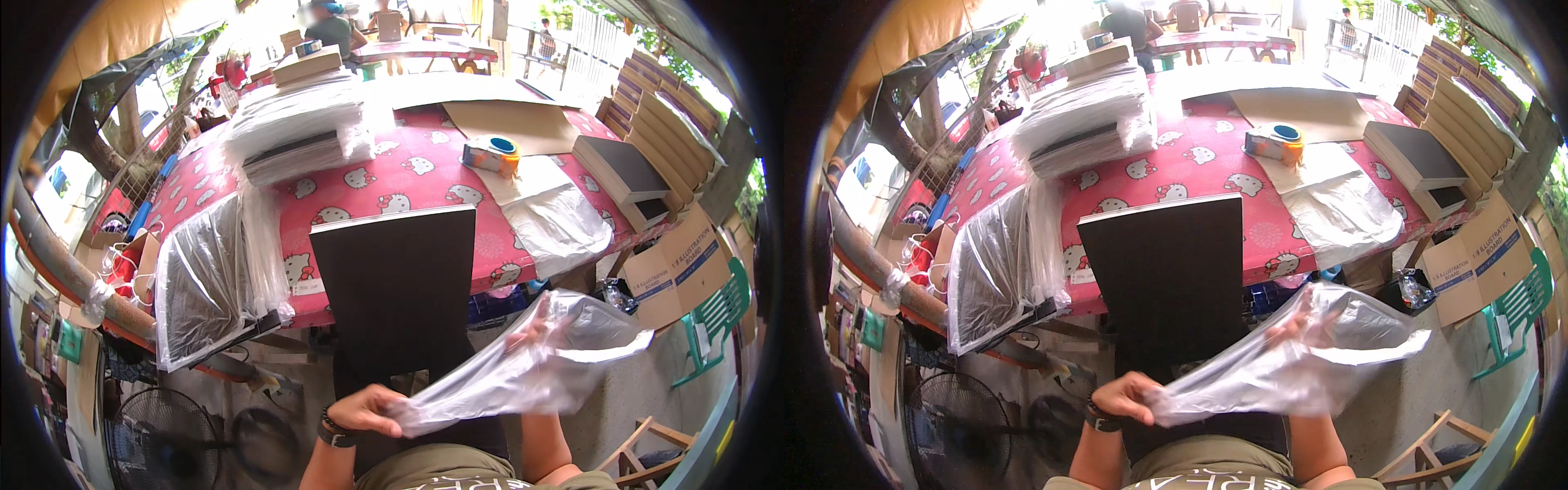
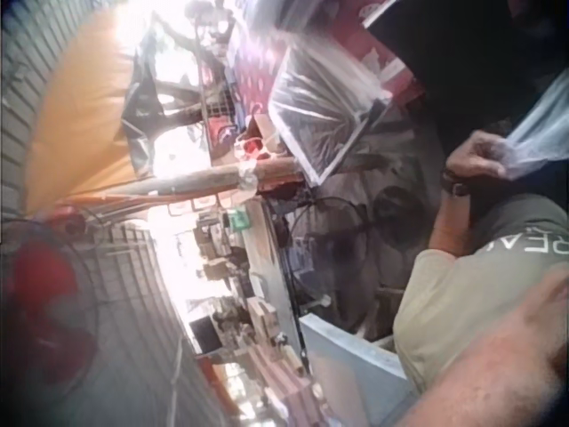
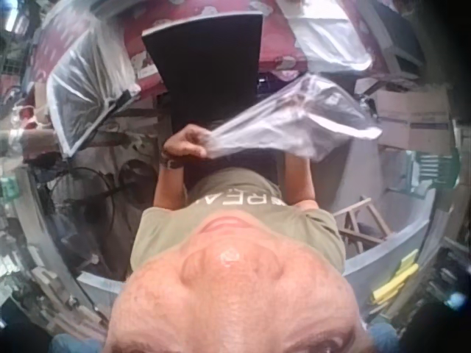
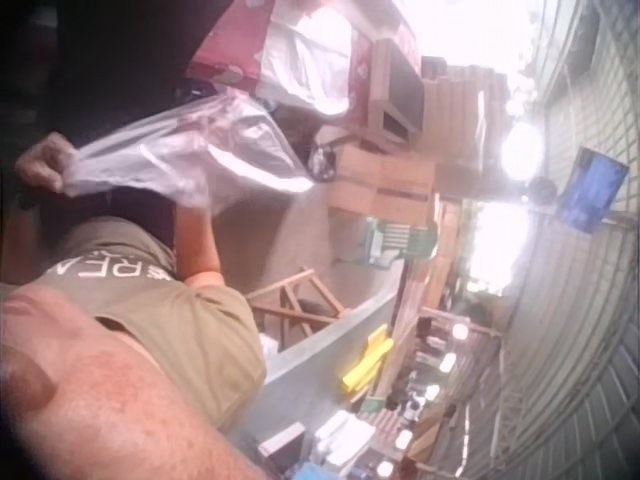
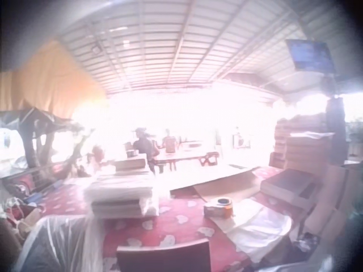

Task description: The person places several rectangular panels into individual plastic bags, one at a time, and stacks the bagged panels on a table.

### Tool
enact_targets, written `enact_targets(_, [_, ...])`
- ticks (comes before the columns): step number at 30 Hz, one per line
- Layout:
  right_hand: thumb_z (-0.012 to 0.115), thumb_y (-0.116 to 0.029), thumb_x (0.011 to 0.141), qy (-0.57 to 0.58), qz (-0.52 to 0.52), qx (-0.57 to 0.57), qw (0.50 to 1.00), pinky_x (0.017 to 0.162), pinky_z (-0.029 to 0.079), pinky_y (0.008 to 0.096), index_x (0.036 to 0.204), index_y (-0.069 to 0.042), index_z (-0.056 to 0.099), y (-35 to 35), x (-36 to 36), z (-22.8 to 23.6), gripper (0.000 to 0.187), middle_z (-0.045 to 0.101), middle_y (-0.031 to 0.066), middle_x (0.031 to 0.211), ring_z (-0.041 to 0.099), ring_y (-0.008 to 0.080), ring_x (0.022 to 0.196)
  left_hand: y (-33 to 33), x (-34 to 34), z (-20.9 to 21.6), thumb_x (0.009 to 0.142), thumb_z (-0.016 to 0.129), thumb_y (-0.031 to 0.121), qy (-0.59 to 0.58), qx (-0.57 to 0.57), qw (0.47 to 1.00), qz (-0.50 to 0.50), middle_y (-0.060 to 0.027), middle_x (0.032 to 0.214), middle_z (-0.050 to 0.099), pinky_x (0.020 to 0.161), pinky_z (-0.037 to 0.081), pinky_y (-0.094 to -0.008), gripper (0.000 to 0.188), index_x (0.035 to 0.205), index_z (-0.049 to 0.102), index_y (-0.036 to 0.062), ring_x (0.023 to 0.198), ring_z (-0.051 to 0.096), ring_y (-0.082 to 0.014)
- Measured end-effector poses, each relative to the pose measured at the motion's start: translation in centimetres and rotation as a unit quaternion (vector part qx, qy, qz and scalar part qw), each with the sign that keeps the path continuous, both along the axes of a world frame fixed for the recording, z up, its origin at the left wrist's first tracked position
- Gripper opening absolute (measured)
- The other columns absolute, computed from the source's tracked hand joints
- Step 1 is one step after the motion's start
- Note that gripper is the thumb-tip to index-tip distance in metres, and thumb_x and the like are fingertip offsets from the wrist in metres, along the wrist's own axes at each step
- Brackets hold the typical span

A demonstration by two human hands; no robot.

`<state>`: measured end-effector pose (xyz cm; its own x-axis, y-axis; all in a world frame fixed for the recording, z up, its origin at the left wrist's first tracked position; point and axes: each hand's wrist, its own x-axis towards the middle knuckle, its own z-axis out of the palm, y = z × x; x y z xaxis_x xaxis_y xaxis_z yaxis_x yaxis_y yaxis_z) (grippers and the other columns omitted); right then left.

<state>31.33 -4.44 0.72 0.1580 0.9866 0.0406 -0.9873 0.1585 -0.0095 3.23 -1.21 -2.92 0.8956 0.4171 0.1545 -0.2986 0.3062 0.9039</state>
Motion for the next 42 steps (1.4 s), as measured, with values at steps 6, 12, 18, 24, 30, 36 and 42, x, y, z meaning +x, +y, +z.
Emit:
enact_targets(6, [0.068,-0.041,0.068,-0.283,0.264,0.154,0.909,0.066,0.046,0.0285,0.106,0.003,0.05,-0.2,1.1,-5.2,0.061,0.056,0.0049,0.082,0.053,0.0131,0.073,1.3,-1.9,1.4,0.088,0.045,0.026,-0.308,-0.237,0.844,0.37,-0.0107,0.1,0.059,0.081,0.044,-0.0393,0.026,0.097,0.056,0.0036,0.093,0.056,-0.0228])
enact_targets(12, [0.072,-0.015,0.066,-0.464,0.424,0.274,0.728,0.067,0.043,0.0248,0.104,0.006,0.053,0.7,-0.9,-6.3,0.047,0.059,0.008,0.09,0.054,0.0123,0.077,1.7,0.5,3.6,0.089,0.04,0.038,-0.374,-0.313,0.799,0.351,-0.005,0.101,0.059,0.088,0.04,-0.0381,0.04,0.113,0.051,0.0071,0.091,0.056,-0.0187])
enact_targets(18, [0.045,-0.032,0.085,-0.243,-0.031,-0.007,0.97,0.065,0.049,0.034,0.101,-0.006,0.05,1.8,4.2,-5.5,0.03,0.055,0.0056,0.081,0.056,0.017,0.075,-1.4,-0.3,-1.0,0.086,0.048,0.038,0.032,-0.14,0.986,0.089,-0.0031,0.072,0.055,0.058,0.04,-0.022,0.05,0.113,0.047,-0.0031,0.059,0.048,-0.0086])
enact_targets(24, [0.057,-0.043,0.08,-0.349,0.237,0.129,0.897,0.056,0.046,0.0283,0.108,0.001,0.048,1.5,1.5,-5.3,0.053,0.056,0.0048,0.067,0.054,0.0112,0.065,0.2,-3.5,-1.1,0.087,0.044,0.032,-0.172,-0.17,0.91,0.338,-0.0047,0.07,0.054,0.069,0.044,-0.0344,0.037,0.107,0.051,0.0015,0.065,0.052,-0.0158])
enact_targets(30, [0.059,-0.022,0.078,-0.33,0.202,0.156,0.909,0.077,0.044,0.0357,0.105,0.004,0.054,0.9,1.9,-6.0,0.038,0.061,0.013,0.088,0.057,0.0223,0.079,1.5,-2.9,2.6,0.088,0.042,0.034,-0.15,-0.266,0.871,0.386,-0.0093,0.083,0.058,0.065,0.047,-0.0344,0.041,0.113,0.048,0.0017,0.06,0.052,-0.017])
enact_targets(36, [0.062,-0.014,0.066,-0.261,0.133,0.051,0.955,0.079,0.045,0.0423,0.097,0.004,0.05,5.4,2.5,-0.4,0.038,0.058,0.0184,0.09,0.058,0.027,0.083,2.2,-5.7,6.3,0.072,0.06,0.004,-0.042,-0.083,0.914,0.396,-0.0072,0.095,0.056,0.069,0.044,-0.023,0.048,0.116,0.042,-0.0025,0.072,0.054,-0.0115])
enact_targets(42, [0.053,0.001,0.056,-0.556,0.078,0.029,0.827,0.056,0.039,0.0206,0.076,-0.001,0.049,6.6,3.4,2.5,0.021,0.053,0.0036,0.069,0.052,0.0107,0.064,5.5,-5.1,7.5,0.069,0.062,0.001,-0.035,0.024,0.927,0.371,0.0033,0.074,0.048,0.06,0.037,-0.0157,0.05,0.116,0.044,0.0015,0.063,0.045,-0.0032])
